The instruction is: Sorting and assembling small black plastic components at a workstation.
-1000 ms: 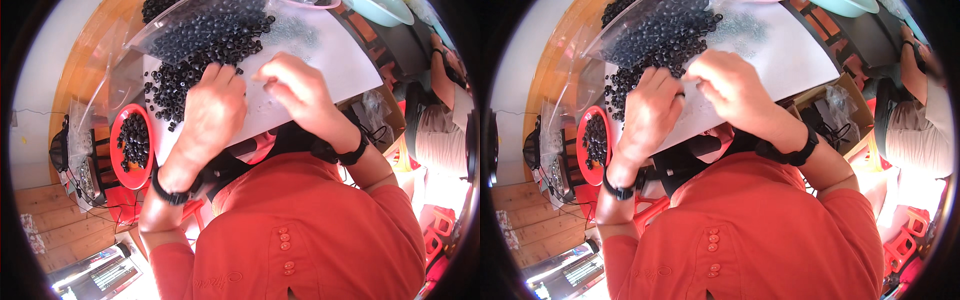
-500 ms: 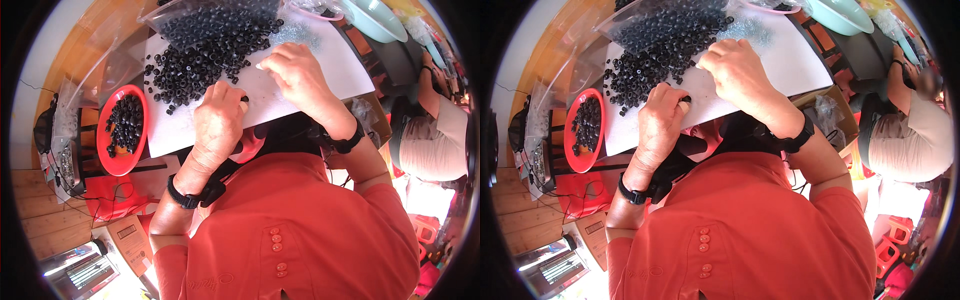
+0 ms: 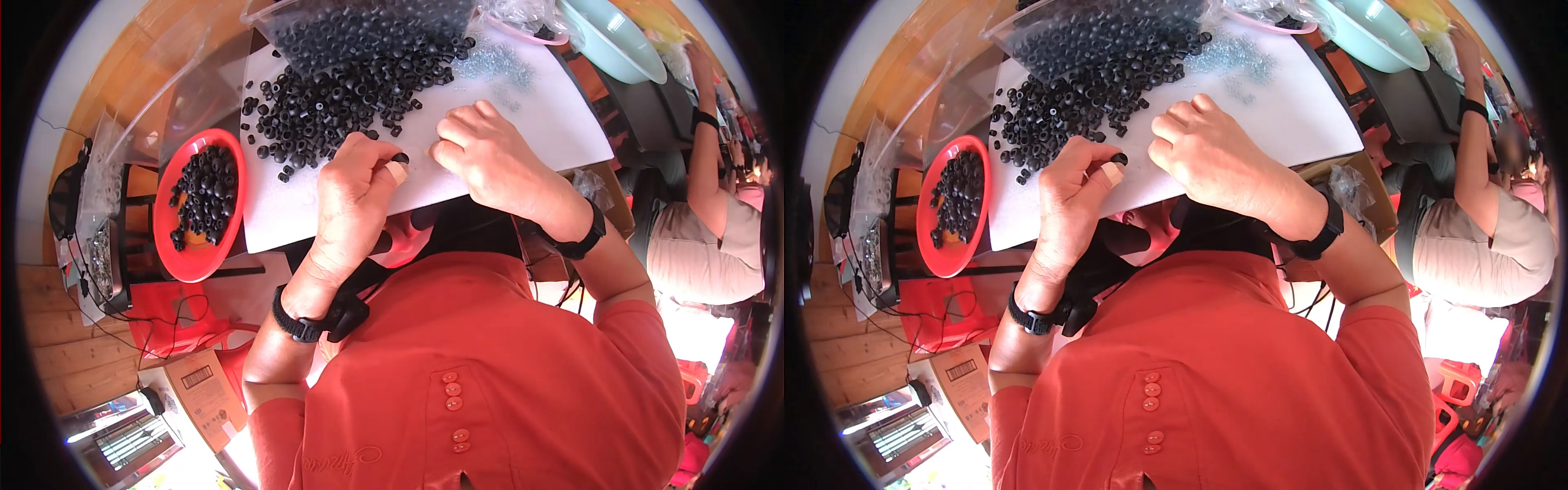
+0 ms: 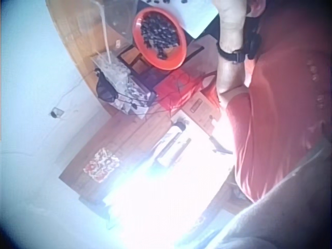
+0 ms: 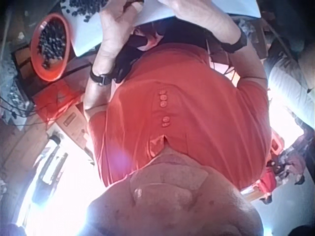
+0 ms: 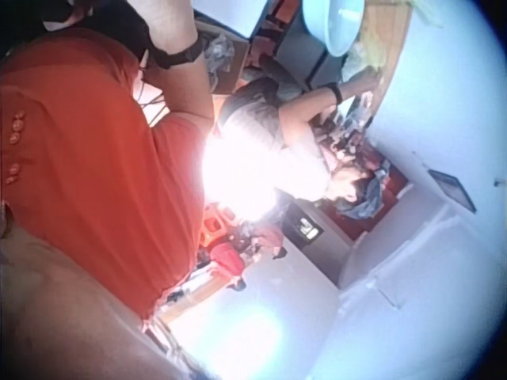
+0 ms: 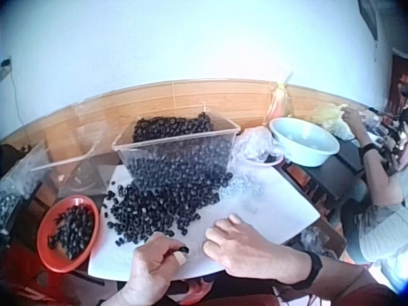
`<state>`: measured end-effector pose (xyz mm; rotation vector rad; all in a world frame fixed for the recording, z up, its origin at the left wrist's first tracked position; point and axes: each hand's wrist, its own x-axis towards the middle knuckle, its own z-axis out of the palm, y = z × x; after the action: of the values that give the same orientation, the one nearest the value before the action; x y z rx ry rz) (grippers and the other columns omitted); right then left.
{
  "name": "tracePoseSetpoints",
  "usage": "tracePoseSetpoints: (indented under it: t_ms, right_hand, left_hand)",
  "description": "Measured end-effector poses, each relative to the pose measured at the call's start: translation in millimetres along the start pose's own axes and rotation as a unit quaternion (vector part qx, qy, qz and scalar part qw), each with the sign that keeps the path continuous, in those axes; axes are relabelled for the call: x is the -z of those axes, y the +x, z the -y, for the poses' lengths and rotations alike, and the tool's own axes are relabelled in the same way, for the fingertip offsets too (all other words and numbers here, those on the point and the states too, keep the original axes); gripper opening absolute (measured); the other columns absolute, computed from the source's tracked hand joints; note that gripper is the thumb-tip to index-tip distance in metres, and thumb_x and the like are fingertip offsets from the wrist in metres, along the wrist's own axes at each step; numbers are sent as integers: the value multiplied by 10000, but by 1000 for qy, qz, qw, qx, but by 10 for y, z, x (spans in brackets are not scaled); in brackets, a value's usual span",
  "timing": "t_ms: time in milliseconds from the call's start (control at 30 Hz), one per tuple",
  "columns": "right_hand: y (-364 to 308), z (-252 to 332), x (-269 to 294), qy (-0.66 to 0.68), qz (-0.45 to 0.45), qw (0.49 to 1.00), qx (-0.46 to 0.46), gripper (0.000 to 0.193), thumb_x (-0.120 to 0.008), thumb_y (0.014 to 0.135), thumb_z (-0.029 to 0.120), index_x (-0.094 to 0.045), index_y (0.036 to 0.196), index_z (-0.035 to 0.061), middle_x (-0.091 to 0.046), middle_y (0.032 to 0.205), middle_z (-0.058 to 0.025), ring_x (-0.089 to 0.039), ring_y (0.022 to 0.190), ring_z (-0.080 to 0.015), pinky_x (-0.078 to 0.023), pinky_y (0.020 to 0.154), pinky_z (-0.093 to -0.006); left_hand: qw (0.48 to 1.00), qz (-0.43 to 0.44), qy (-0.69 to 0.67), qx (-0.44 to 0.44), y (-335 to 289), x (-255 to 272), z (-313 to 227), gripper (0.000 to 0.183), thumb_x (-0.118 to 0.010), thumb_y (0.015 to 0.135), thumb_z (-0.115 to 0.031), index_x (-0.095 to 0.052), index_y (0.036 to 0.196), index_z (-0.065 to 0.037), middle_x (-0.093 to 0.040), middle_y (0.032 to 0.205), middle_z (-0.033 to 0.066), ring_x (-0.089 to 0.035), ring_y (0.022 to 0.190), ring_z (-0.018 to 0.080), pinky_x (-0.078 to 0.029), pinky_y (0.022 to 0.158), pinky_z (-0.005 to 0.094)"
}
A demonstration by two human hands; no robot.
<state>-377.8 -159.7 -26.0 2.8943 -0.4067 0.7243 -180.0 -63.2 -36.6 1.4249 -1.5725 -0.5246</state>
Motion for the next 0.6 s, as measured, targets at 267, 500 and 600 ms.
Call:
tracePoseSetpoints:
  t_ms: [267, 500, 600]
  right_hand:
    - [-11, -10, 62, 12, 17, 1000, 4, 25, -593, 773, 109, -588, 764, 85, -523, 843, -40, -524, 883, -233, -378, 798, -359]
    - [-66, -35, -39, 67, -30, 997, -27, 47, -615, 741, 64, -588, 773, 84, -519, 850, -42, -538, 889, -234, -386, 788, -365]
    - [-37, -15, -18, 62, -7, 998, -15, 50, -614, 740, 63, -583, 775, 78, -522, 862, -44, -540, 890, -237, -390, 795, -367]
  left_hand:
    - [931, 33, -288, 221, 29, 138, -127, 180, -658, 903, -64, -673, 1048, 41, -682, 885, 86, -610, 728, 116, -468, 595, 232]
    - [870, 24, -424, 249, 65, 155, -81, 172, -634, 900, -32, -638, 1026, 84, -698, 903, 155, -606, 628, 147, -505, 533, 259]
    - [843, 23, -482, 240, 65, 145, -35, 193, -636, 885, -26, -624, 1034, 96, -689, 897, 173, -621, 661, 175, -511, 541, 265]
